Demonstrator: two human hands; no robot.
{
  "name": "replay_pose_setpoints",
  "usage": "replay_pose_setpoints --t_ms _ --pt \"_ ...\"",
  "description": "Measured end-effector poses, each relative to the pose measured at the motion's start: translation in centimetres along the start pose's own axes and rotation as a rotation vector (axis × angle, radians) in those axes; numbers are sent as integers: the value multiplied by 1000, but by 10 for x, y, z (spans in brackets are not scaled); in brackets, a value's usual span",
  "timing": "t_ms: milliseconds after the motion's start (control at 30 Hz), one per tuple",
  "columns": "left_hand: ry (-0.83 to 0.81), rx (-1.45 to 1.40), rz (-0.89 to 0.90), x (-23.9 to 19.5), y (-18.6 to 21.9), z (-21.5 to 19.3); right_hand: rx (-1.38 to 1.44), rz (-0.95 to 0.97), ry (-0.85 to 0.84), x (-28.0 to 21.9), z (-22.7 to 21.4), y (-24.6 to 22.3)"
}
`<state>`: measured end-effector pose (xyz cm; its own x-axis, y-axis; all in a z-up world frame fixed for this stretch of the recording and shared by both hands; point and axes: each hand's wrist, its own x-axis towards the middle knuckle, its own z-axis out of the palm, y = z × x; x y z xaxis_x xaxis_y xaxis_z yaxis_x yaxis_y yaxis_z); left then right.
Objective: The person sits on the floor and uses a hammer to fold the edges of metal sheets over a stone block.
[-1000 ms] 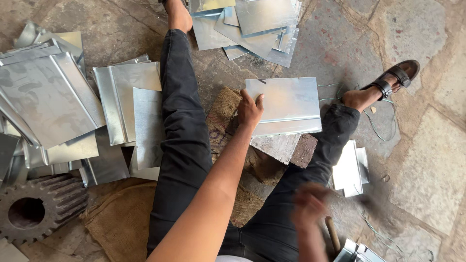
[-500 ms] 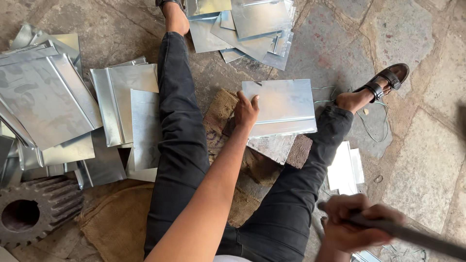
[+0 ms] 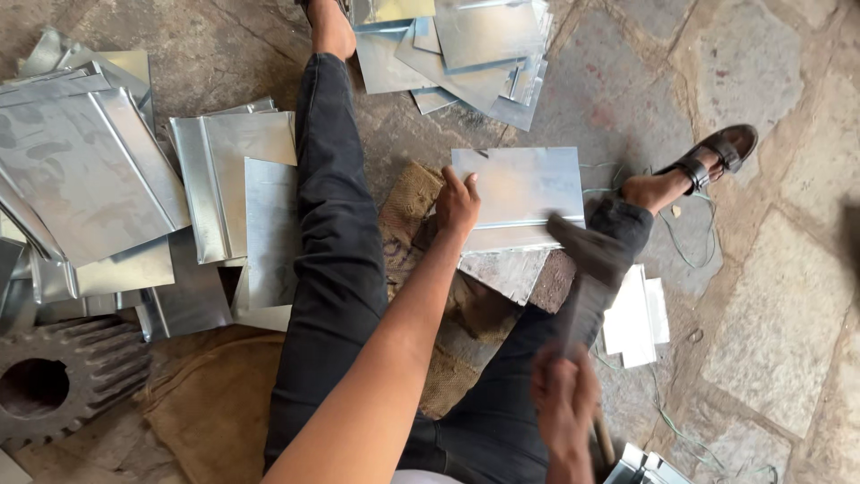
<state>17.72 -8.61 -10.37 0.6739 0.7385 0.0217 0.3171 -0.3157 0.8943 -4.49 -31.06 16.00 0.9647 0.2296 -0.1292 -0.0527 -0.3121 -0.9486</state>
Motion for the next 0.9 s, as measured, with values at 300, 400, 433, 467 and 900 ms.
replay_pose_setpoints --t_ms 300,400,433,467,900 --pt "-190 -64 -199 2 5 -11 -495 -147 -9 28 33 73" --pt "-69 -26 -80 6 10 -10 -535 92 -61 38 26 65" --pt "11 -5 -5 14 11 -9 -520 96 -17 42 20 54" --pt "-2 -9 -23 5 7 -10 -513 126 23 32 9 41" --pt "-121 -32 -135 0 8 -15 -342 -244 103 41 7 61"
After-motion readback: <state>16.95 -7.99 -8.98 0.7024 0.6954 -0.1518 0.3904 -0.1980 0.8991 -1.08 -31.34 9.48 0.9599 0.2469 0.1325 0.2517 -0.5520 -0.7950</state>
